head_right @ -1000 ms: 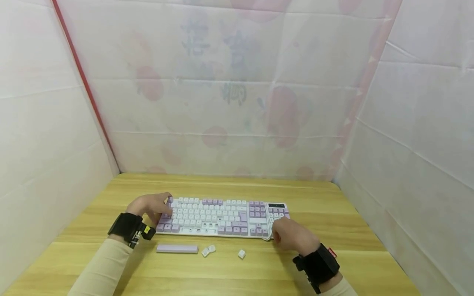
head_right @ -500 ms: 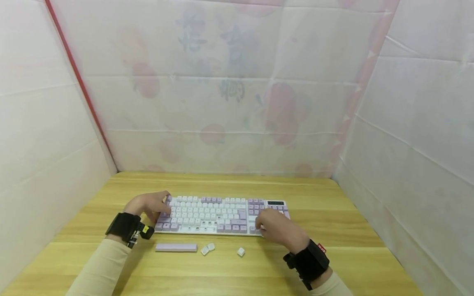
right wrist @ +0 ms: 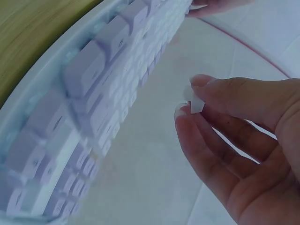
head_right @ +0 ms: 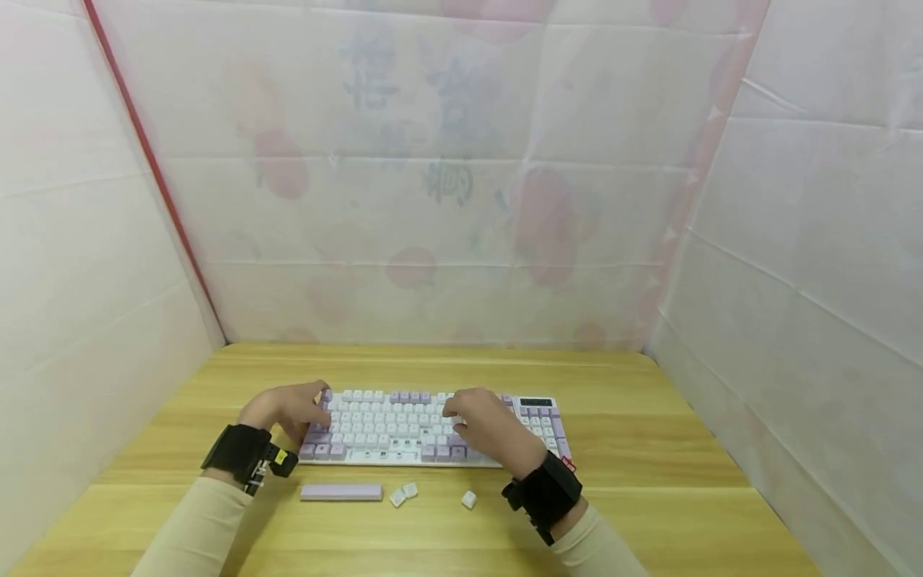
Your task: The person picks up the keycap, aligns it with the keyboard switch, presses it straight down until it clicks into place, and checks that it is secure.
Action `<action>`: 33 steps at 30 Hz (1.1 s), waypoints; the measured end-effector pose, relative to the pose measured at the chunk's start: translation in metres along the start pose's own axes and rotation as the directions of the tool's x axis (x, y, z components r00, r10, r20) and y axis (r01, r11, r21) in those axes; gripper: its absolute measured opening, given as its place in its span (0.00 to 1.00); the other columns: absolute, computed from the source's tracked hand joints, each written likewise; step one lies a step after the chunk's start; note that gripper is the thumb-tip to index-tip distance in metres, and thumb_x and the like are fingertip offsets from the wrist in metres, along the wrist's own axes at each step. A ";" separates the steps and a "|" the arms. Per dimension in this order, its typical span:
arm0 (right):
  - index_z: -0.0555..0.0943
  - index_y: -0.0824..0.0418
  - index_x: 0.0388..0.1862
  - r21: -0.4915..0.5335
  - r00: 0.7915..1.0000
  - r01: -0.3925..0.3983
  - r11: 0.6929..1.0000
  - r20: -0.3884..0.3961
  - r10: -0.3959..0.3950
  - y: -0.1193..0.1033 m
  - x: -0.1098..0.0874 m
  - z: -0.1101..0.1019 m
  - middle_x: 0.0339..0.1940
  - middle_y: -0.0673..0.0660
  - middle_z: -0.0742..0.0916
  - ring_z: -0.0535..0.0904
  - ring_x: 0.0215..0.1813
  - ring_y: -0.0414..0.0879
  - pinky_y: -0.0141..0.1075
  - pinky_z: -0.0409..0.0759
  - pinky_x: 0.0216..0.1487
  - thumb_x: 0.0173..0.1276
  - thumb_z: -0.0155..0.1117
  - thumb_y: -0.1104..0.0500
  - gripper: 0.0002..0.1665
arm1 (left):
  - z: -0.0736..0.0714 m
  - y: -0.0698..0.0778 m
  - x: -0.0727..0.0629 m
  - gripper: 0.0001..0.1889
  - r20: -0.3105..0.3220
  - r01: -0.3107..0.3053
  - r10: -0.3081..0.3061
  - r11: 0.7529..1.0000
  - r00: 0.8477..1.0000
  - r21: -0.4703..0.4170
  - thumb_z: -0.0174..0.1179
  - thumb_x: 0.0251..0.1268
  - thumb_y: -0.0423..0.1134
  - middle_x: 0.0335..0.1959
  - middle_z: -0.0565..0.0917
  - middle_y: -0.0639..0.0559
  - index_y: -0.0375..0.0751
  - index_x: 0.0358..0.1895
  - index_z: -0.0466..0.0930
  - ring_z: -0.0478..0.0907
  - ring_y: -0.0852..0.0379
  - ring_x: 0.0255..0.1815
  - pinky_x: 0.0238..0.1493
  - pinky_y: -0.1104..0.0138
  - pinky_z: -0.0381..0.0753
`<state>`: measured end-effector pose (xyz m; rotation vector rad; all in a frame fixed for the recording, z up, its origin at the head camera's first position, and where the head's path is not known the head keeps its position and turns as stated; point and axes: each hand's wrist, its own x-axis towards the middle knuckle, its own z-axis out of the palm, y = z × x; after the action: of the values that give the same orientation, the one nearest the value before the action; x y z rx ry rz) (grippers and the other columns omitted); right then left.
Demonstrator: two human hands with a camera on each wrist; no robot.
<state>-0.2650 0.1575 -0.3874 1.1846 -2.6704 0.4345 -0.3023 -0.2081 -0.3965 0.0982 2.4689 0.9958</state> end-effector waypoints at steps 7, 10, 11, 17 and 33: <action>0.89 0.60 0.47 0.028 1.000 0.008 1.000 -0.025 -0.007 -0.006 0.011 0.002 0.44 0.54 0.90 0.86 0.48 0.47 0.32 0.86 0.49 0.66 0.69 0.69 0.12 | -0.001 0.001 0.000 0.44 -0.004 0.005 -0.005 1.000 1.000 0.009 0.63 0.59 0.34 0.64 0.71 0.24 0.28 0.77 0.52 0.84 0.41 0.44 0.41 0.50 0.91; 0.89 0.60 0.46 0.047 1.000 0.012 0.999 -0.025 -0.011 -0.007 0.013 0.001 0.43 0.54 0.90 0.87 0.47 0.48 0.32 0.86 0.49 0.66 0.70 0.69 0.12 | -0.001 0.001 0.000 0.42 -0.013 0.011 -0.010 1.000 1.000 0.012 0.64 0.58 0.34 0.62 0.73 0.26 0.28 0.75 0.55 0.84 0.42 0.44 0.40 0.51 0.91; 0.89 0.60 0.46 0.048 1.000 0.010 0.999 -0.018 -0.009 -0.007 0.014 0.000 0.43 0.54 0.90 0.87 0.47 0.48 0.31 0.86 0.49 0.66 0.70 0.69 0.12 | 0.000 0.001 0.000 0.42 -0.013 0.013 -0.013 1.000 1.000 0.009 0.64 0.59 0.34 0.62 0.73 0.26 0.28 0.76 0.54 0.84 0.42 0.43 0.40 0.51 0.91; 0.90 0.61 0.44 0.033 1.000 0.022 0.999 0.012 -0.023 -0.009 0.018 -0.001 0.41 0.55 0.91 0.87 0.44 0.47 0.31 0.86 0.45 0.64 0.72 0.69 0.10 | 0.002 0.002 -0.001 0.45 -0.004 0.016 -0.016 1.000 1.000 -0.002 0.63 0.61 0.34 0.59 0.74 0.26 0.27 0.78 0.49 0.85 0.43 0.40 0.37 0.50 0.91; 0.91 0.60 0.43 0.045 0.992 -0.034 0.998 0.120 0.028 -0.016 0.032 0.003 0.40 0.54 0.92 0.87 0.42 0.46 0.30 0.86 0.43 0.65 0.72 0.68 0.09 | 0.003 0.002 0.005 0.45 -0.028 0.027 -0.026 1.000 0.999 0.016 0.66 0.60 0.35 0.62 0.74 0.29 0.28 0.78 0.52 0.82 0.46 0.43 0.37 0.52 0.92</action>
<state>-0.2747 0.1244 -0.3778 1.2203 -2.7979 0.4476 -0.3059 -0.2034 -0.3986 0.0573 2.4974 0.9725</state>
